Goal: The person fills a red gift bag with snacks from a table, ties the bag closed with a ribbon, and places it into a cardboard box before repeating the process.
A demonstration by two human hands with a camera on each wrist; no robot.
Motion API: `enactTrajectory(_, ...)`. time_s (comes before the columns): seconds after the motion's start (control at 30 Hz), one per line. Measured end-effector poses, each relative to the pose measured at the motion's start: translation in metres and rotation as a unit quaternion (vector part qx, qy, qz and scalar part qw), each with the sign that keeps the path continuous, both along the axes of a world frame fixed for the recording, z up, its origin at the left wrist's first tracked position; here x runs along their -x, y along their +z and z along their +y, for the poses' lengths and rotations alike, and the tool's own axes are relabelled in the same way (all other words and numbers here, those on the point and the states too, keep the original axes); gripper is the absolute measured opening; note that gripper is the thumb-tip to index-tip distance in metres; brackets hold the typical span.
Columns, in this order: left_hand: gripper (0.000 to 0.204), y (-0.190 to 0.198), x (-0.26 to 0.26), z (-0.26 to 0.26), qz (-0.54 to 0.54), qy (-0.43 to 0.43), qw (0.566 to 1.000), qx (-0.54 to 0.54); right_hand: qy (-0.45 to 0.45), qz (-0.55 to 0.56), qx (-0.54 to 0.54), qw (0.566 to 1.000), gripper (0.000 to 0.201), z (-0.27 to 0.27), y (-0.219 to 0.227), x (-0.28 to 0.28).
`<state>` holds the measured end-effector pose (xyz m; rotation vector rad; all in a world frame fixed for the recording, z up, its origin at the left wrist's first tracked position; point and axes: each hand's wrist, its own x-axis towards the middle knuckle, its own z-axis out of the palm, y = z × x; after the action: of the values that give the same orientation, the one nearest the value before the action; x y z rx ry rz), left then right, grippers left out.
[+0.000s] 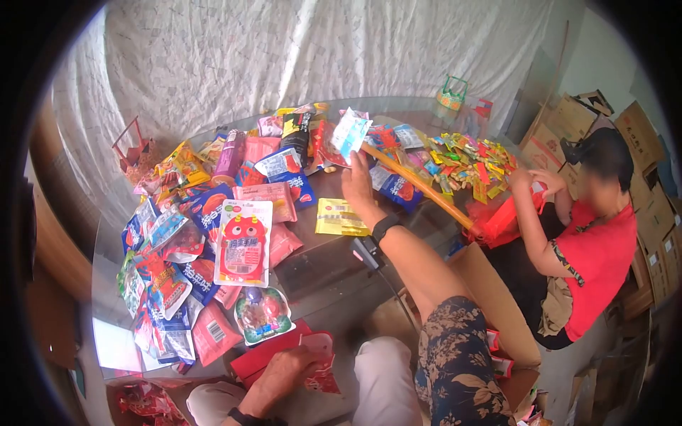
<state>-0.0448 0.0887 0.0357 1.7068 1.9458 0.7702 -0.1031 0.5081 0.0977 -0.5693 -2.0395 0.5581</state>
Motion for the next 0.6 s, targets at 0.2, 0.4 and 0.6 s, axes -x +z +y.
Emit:
enactTrajectory(0.2,0.025,0.002,-0.001,0.003,0.007,-0.006,1.0,0.002,0.273,0.013,0.043,0.961,0.039,-0.048,0.019,0.025)
enactTrajectory(0.4,0.025,0.005,0.001,0.004,-0.003,0.0,1.0,0.002,0.099,-0.052,-0.011,0.994,0.037,-0.021,-0.011,0.058)
enactTrajectory(0.6,0.025,-0.006,0.001,0.005,-0.02,-0.003,0.999,-0.026,-0.004,-0.134,0.015,0.991,0.048,0.013,-0.021,0.07)
